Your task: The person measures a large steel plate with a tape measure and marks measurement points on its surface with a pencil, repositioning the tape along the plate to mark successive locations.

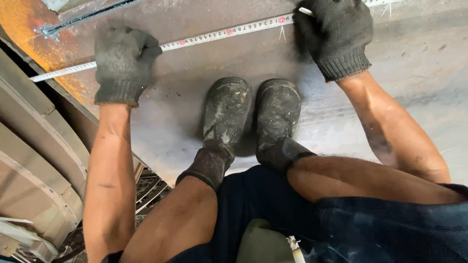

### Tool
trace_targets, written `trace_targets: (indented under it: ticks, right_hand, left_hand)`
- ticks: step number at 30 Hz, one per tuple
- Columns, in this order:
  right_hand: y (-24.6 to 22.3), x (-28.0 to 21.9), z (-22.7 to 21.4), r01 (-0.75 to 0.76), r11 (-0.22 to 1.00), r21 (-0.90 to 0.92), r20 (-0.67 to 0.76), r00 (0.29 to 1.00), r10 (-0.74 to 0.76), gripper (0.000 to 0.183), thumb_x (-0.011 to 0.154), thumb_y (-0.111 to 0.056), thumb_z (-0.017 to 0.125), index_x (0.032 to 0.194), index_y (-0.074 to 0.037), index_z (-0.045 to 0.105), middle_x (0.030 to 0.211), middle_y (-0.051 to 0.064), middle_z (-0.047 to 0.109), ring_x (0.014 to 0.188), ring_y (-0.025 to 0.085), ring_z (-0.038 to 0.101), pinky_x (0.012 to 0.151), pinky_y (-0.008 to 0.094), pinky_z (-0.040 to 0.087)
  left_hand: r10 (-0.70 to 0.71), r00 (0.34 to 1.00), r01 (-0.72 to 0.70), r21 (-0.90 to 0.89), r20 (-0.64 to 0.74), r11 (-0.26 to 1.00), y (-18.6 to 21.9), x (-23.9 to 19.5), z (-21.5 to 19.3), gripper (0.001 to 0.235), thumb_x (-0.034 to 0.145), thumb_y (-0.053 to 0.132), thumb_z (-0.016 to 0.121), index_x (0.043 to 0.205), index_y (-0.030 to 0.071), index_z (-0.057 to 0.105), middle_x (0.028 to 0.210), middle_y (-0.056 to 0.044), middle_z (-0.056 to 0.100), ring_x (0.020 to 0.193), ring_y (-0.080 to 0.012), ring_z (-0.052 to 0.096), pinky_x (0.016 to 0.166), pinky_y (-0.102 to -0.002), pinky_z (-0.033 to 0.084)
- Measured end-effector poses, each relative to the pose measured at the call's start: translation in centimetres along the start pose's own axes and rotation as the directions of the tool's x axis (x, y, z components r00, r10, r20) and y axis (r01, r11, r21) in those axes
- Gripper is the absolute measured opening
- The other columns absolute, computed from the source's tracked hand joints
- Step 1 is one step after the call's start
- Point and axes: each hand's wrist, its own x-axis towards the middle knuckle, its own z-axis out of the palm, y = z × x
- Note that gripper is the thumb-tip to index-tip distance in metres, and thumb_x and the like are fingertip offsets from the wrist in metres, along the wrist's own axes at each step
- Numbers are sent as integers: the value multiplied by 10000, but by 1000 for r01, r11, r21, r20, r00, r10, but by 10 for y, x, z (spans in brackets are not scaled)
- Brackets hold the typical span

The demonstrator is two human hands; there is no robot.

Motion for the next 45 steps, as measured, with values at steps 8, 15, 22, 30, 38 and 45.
trace_targets:
  ticks: [8,15,22,30,38,45]
  right_hand:
    - [-2,-3,1,12,995,-98,20,1000,-11,122,974,-275,728,1046,-177,735,1010,56,707,873,295,672,705,421,496]
    - [3,-8,8,-42,983,-180,102,993,61,122,1013,-328,751,1088,-233,762,930,53,704,889,296,681,769,438,521]
    - [-12,-8,8,-96,976,-197,100,988,117,112,987,-324,744,1031,-223,763,974,54,724,882,286,697,729,433,503]
    - [-13,-17,18,-166,977,-135,31,985,172,128,989,-264,762,1092,-189,778,986,84,730,862,291,682,762,422,510]
    - [-18,-21,14,-162,987,-9,-12,987,162,126,1005,-208,757,1120,-155,753,1076,76,711,997,312,658,838,451,497]
    - [-10,-27,22,-138,990,-6,-36,990,138,159,984,-191,733,1122,-134,680,1089,99,684,1041,339,636,855,475,485]
  left_hand:
    - [-6,1000,5,-40,-28,999,9,-2,-4,76,926,240,799,924,164,792,927,-69,715,975,-323,622,937,-445,429]
    - [-13,1000,11,-91,-27,996,7,-2,-6,111,953,252,781,950,141,781,996,-96,716,996,-342,627,959,-471,428]
    - [74,997,-76,-133,-21,988,2,-6,-11,168,949,279,789,1005,121,781,1008,-104,714,1020,-334,636,1015,-484,421]
    - [69,997,-78,-225,-44,971,-6,-4,-10,142,950,247,801,1026,127,789,1025,-87,712,1020,-337,619,988,-465,442]
    - [92,996,-94,-195,-20,976,-8,2,-11,119,926,242,805,971,132,800,966,-87,728,977,-336,619,958,-460,447]
    - [74,997,-71,-193,10,979,-9,3,-10,145,915,256,811,987,131,798,970,-93,721,992,-349,618,968,-472,440]
